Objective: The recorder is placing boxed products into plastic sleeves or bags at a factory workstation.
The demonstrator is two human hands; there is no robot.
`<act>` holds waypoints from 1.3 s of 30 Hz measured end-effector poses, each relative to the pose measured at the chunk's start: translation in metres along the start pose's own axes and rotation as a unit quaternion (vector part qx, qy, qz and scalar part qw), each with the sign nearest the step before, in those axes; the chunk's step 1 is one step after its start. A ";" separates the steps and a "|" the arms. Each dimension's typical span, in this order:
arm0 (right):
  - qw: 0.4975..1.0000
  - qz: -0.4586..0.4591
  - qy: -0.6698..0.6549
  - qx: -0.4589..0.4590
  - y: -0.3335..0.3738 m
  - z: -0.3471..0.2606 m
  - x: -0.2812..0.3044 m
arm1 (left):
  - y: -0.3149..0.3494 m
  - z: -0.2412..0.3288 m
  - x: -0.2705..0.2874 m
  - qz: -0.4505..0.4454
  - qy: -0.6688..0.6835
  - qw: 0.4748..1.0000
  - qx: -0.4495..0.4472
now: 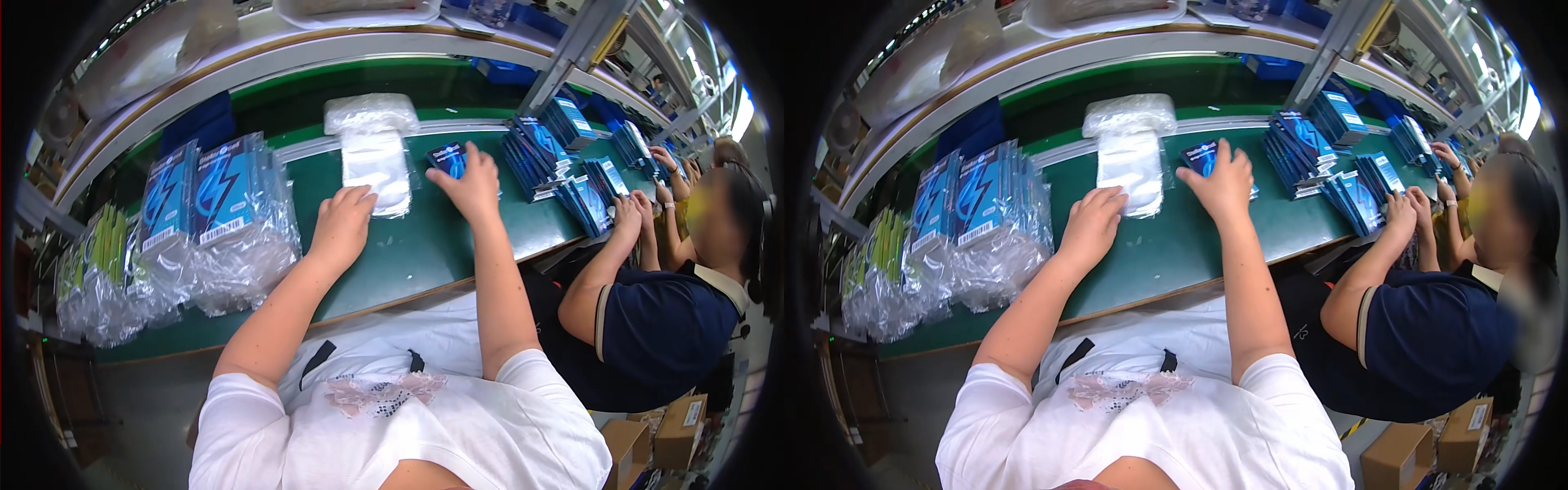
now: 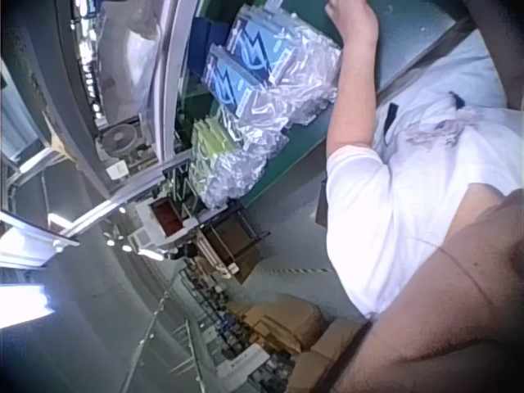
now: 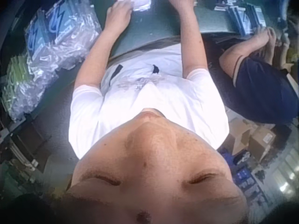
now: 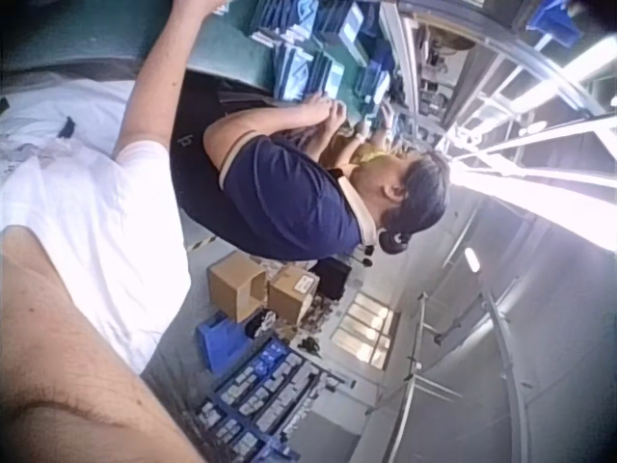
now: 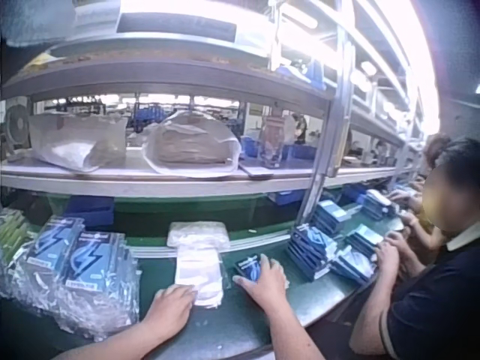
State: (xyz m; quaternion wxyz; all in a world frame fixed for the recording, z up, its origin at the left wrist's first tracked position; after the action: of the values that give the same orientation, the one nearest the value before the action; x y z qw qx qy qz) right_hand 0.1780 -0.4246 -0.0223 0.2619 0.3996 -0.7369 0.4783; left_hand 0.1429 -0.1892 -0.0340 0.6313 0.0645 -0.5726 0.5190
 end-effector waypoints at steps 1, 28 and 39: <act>0.995 -0.093 0.022 -0.026 -0.003 0.001 -0.010 | -0.001 -0.009 -0.003 0.001 0.000 1.000 0.014; 0.433 -0.253 -0.838 -0.216 0.082 -0.035 -0.009 | -0.008 -0.011 -0.002 0.026 0.143 0.986 0.083; 0.446 -0.404 -0.774 -0.197 0.091 -0.051 -0.018 | -0.010 -0.016 -0.006 0.051 0.251 0.962 0.094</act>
State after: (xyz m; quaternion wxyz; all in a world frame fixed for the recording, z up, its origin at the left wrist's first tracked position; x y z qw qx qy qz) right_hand 0.1114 -0.3517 -0.0608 -0.1813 0.7945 -0.4640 -0.3473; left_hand 0.1622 -0.1863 -0.0385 0.7185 -0.0379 -0.3472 0.6015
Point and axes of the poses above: each hand's wrist, its own y-axis away from the middle knuckle, its own x-axis out of the back of the hand, z = x × y, the point moved 3 cm from there along -y, towards the middle knuckle, and after that the axes turned 5 degrees about -z, right-handed, at the moved point
